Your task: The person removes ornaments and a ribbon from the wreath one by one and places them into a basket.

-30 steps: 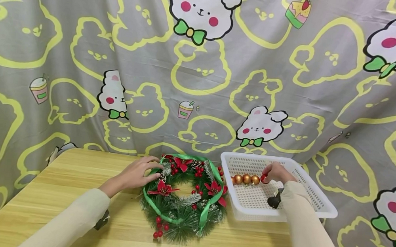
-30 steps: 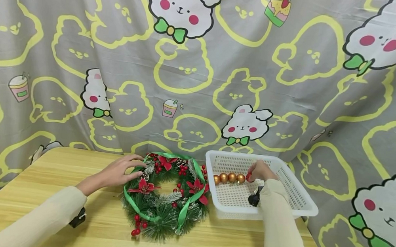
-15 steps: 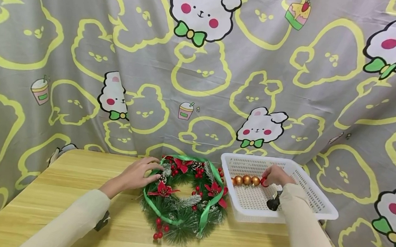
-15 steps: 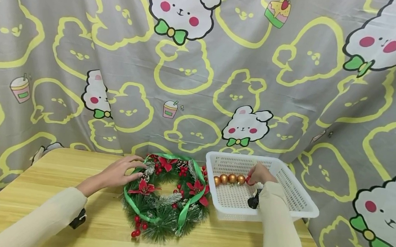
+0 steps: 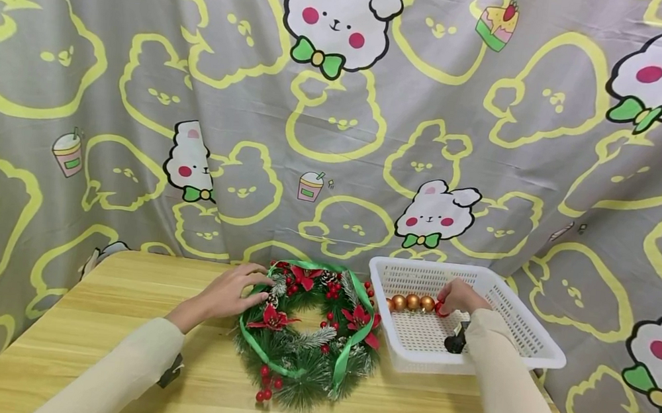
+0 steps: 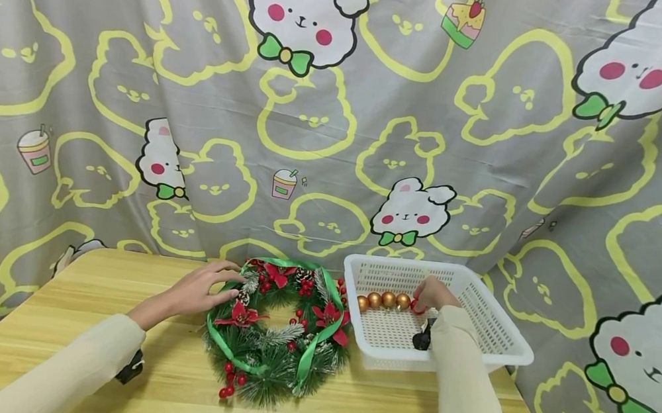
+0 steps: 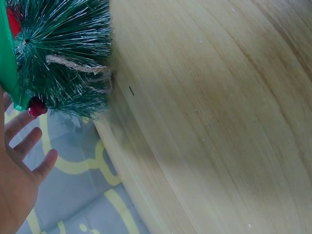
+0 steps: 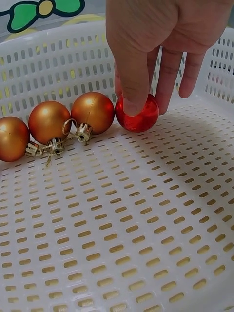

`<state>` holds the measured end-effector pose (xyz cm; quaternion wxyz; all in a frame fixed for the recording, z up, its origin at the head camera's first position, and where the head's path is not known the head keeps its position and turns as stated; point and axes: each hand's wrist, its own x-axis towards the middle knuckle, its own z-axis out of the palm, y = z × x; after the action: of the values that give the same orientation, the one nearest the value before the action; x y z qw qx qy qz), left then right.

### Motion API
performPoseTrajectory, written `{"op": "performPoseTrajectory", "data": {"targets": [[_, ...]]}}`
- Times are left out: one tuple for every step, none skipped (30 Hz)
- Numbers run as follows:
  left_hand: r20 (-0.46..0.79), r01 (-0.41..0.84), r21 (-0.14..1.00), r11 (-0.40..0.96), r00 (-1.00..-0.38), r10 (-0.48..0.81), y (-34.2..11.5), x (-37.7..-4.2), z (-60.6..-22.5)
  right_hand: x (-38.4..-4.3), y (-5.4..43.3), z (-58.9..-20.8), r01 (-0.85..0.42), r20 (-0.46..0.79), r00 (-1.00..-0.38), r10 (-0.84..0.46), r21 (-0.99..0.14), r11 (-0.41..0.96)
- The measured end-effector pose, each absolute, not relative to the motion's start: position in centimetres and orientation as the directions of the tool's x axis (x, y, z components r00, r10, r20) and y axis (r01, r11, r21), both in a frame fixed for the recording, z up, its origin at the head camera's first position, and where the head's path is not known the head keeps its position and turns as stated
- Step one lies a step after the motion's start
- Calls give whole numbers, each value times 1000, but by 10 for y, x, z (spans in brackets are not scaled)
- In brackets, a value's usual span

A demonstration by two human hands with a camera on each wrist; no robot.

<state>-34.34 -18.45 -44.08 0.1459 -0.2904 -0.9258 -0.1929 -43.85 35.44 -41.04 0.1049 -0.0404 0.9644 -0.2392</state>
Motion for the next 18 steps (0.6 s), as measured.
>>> {"op": "performPoseTrajectory", "data": {"targets": [[379, 593, 275, 757, -791, 481, -184, -343, -441, -439, 354, -411, -19, -189, -974, -123, -474, 881], [378, 593, 276, 757, -791, 482, -185, -343, -440, -440, 355, -411, -14, -194, -974, -120, -474, 880], [378, 594, 275, 756, -790, 483, -185, -343, -440, -440, 355, -412, -11, -197, -973, -118, -472, 881], [379, 595, 273, 756, -789, 484, -185, -343, -440, -440, 355, -411, -13, -198, -973, -119, -469, 883], [379, 595, 272, 756, -788, 484, -185, -343, -440, -440, 355, -411, -13, -198, -973, -119, -465, 885], [380, 596, 271, 756, -787, 485, -185, -343, -440, -440, 355, -411, -20, -198, -972, -125, -460, 888], [381, 596, 271, 756, -787, 485, -185, -343, -440, -440, 355, -410, -21, -198, -972, -124, -456, 890], [382, 597, 270, 756, -787, 485, -185, -343, -440, -439, 355, -410, -26, -198, -972, -128, -453, 891], [383, 597, 269, 756, -787, 485, -185, -343, -440, -439, 355, -409, -27, -198, -972, -129, -449, 893], [384, 597, 269, 756, -786, 484, -185, -343, -440, -439, 355, -409, -28, -199, -971, -130, -447, 894], [384, 596, 269, 756, -787, 483, -185, -343, -440, -438, 355, -409, -28, -201, -971, -130, -445, 895], [387, 598, 269, 755, -785, 484, -185, -343, -440, -438, 355, -408, -28, -203, -970, -131, -445, 895], [388, 598, 268, 756, -785, 483, -185, -343, -441, -437, 355, -408, -26, -205, -970, -130, -444, 896], [391, 599, 267, 755, -783, 483, -185, -343, -441, -437, 355, -407, -25, -207, -970, -130, -444, 896], [393, 601, 266, 754, -782, 484, -184, -343, -441, -436, 355, -407, -26, -209, -969, -132, -443, 896], [393, 600, 268, 753, -782, 484, -184, -344, -441, -436, 355, -406, -27, -211, -968, -133, -444, 896], [394, 601, 270, 753, -782, 483, -184, -344, -441, -436, 354, -406, -26, -212, -968, -134, -446, 895], [393, 601, 270, 752, -782, 483, -184, -344, -441, -436, 354, -406, -29, -212, -968, -137, -446, 895]]}}
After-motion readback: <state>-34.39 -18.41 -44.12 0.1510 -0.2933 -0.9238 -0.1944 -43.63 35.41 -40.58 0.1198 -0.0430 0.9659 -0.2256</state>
